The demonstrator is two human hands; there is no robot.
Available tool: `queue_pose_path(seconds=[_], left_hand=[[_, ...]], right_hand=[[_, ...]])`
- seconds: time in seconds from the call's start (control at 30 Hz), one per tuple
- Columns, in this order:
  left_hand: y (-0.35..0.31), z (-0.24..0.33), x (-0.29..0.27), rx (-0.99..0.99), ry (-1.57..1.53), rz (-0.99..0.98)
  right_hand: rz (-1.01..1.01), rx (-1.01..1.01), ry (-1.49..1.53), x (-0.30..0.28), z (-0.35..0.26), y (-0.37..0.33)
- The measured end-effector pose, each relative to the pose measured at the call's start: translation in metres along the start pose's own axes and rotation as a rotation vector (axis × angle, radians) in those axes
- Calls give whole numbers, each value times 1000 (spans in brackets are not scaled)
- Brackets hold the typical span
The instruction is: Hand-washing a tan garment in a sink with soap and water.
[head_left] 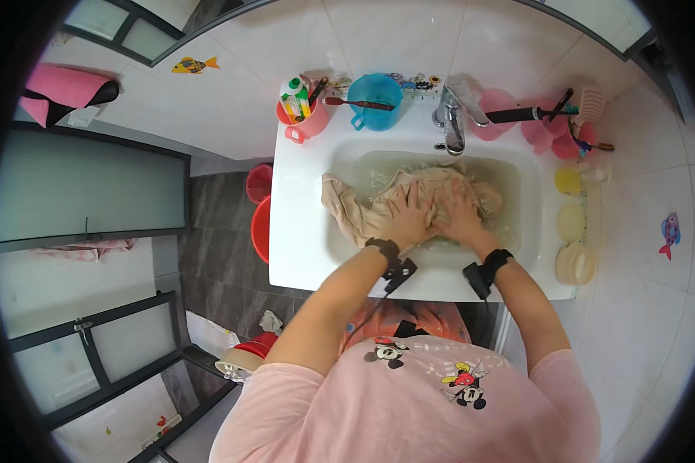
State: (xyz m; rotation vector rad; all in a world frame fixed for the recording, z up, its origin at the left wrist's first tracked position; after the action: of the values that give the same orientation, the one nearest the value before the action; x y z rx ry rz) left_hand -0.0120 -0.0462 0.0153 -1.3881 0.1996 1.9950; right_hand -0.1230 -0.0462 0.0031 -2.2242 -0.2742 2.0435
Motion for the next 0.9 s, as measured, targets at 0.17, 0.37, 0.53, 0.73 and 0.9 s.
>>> queue_pose_path(seconds=[0.17,0.37,0.53,0.73,0.9], left_hand=[[22,-28,69,60,-10,-19],[46,-51,79,65,-97,-123],[34,-57,39,-243,-946,338],[19,-40,54,-530,-1812,452],[9,-6,13,-494,-1672,630]], right_hand=[[-285,66,105,45,4,2],[-291,56,330,75,14,31],[-203,386,785,30,12,23],[428,343,856,-8,-19,26],[-166,563,1341,26,13,61]])
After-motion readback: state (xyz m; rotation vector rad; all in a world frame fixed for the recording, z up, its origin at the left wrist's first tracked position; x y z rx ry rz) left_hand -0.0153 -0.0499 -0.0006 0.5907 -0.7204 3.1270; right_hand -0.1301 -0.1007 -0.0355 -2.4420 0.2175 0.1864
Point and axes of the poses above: each hand's wrist, its own y-axis towards the middle knuckle, its own x-axis out of the palm, z = x × y, the point moved 7 cm from there along y, towards the middle knuckle, and after that the axes turned 15 degrees about x, right-handed, at the moved point
